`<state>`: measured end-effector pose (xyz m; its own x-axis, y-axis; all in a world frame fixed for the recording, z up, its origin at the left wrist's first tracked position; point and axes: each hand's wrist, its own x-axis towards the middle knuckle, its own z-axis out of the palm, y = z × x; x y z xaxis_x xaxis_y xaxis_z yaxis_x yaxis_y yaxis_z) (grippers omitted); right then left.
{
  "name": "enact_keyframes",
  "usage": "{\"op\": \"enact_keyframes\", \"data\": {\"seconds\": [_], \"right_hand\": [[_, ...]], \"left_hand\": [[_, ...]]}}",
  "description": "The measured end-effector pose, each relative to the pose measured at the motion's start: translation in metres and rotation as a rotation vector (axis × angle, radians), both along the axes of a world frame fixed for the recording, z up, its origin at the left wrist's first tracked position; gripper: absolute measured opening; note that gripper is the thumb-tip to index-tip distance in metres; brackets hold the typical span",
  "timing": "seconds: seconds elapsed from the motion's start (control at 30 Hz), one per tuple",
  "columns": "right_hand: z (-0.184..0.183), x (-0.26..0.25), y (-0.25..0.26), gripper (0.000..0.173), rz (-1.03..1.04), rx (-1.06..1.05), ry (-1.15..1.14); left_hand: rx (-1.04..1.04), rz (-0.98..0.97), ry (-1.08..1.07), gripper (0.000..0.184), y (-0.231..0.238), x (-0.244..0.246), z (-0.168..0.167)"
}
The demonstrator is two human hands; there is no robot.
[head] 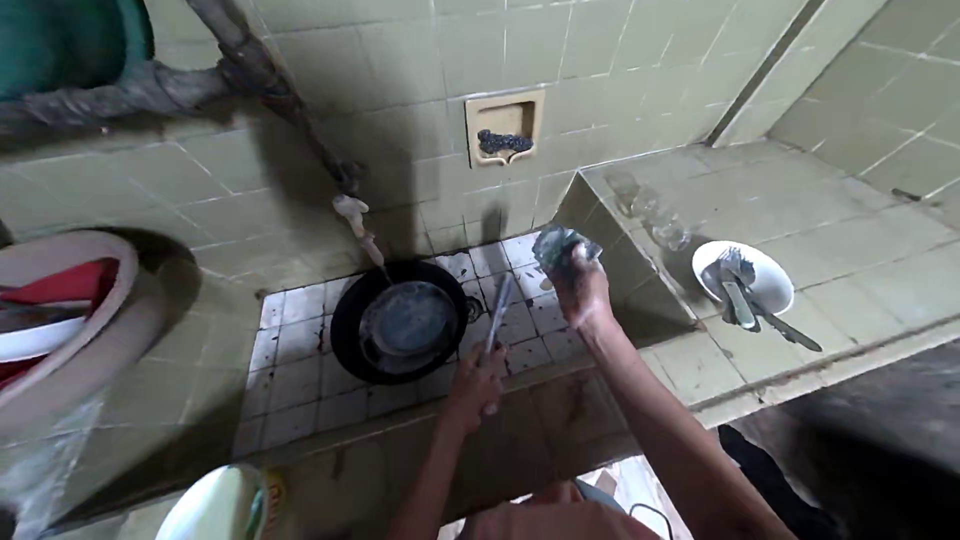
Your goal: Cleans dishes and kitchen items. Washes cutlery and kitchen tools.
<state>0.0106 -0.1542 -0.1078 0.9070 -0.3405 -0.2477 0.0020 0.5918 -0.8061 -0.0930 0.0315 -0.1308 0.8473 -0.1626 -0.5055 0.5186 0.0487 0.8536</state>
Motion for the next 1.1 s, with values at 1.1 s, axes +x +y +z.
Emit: {"op": "enact_keyframes", "data": {"seconds": [1.1], "right_hand": [[-0.038,0.002,0.049,0.018,0.011,-0.093,0.071]], "left_hand": [[0.914,-0.17,-0.428,0.04,-0.045,0.013,0.01]]}}
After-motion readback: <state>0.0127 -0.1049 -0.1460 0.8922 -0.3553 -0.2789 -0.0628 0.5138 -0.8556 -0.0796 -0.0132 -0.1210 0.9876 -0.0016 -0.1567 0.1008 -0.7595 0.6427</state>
